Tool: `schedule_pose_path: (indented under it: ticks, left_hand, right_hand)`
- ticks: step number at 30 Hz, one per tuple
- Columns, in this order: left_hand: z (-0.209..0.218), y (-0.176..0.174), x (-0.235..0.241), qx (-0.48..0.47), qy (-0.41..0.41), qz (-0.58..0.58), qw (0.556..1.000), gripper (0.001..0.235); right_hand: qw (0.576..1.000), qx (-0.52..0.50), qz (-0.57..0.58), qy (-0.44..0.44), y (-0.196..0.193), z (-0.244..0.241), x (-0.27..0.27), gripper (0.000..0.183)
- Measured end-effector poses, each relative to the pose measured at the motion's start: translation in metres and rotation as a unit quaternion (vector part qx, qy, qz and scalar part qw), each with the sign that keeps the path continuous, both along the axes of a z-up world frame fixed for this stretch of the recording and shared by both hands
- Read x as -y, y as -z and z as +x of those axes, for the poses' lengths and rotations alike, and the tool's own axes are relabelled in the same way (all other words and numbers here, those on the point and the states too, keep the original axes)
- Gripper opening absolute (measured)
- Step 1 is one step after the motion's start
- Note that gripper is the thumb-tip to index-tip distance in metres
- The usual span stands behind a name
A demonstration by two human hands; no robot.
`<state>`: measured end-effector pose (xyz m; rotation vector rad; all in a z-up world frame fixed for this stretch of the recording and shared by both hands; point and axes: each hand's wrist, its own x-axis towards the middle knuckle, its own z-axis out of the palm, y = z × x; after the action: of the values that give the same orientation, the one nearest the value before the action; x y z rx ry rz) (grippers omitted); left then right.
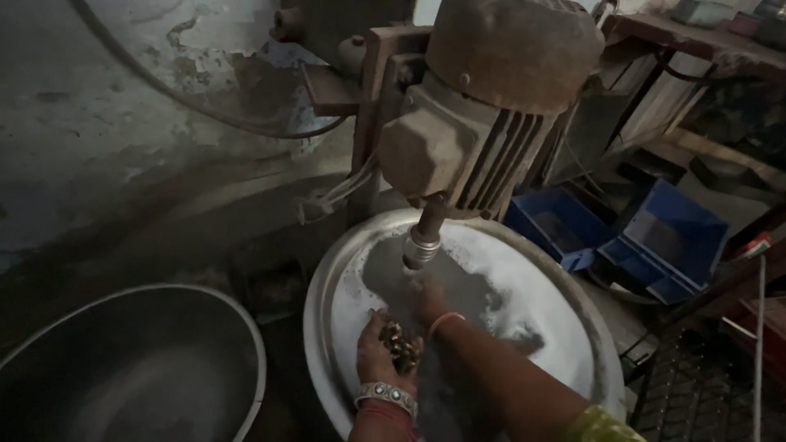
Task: The person washes small metal components in soapy water and places them on a drying rack.
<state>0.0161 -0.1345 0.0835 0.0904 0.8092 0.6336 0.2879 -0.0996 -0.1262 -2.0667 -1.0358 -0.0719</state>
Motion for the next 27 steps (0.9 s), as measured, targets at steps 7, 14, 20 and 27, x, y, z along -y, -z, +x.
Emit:
schedule_pose_path:
  ticks: [7,14,20,27]
  left_hand:
    - [-0.01,-0.035,0.004,-0.056,-0.024,-0.005,0.998,0.039]
    - [-0.01,-0.03,0.002,-0.043,-0.018,-0.033,0.998,0.042]
    - [-0.006,-0.019,0.0,-0.004,-0.027,-0.024,0.999,0.036]
    - [-0.004,-0.005,0.0,0.037,0.007,0.033,0.999,0.032]
  right_hand:
    - [0.996,-0.072,-0.045,0.025,-0.104,-0.057,0.011,0.035]
    - [0.994,-0.109,-0.006,-0.013,-0.074,-0.016,0.005,0.049]
    - [0.988,-0.106,0.057,-0.096,-0.057,0.001,-0.002,0.037]
    - [0.955,0.135,-0.222,-0.142,0.056,0.068,-0.018,0.018]
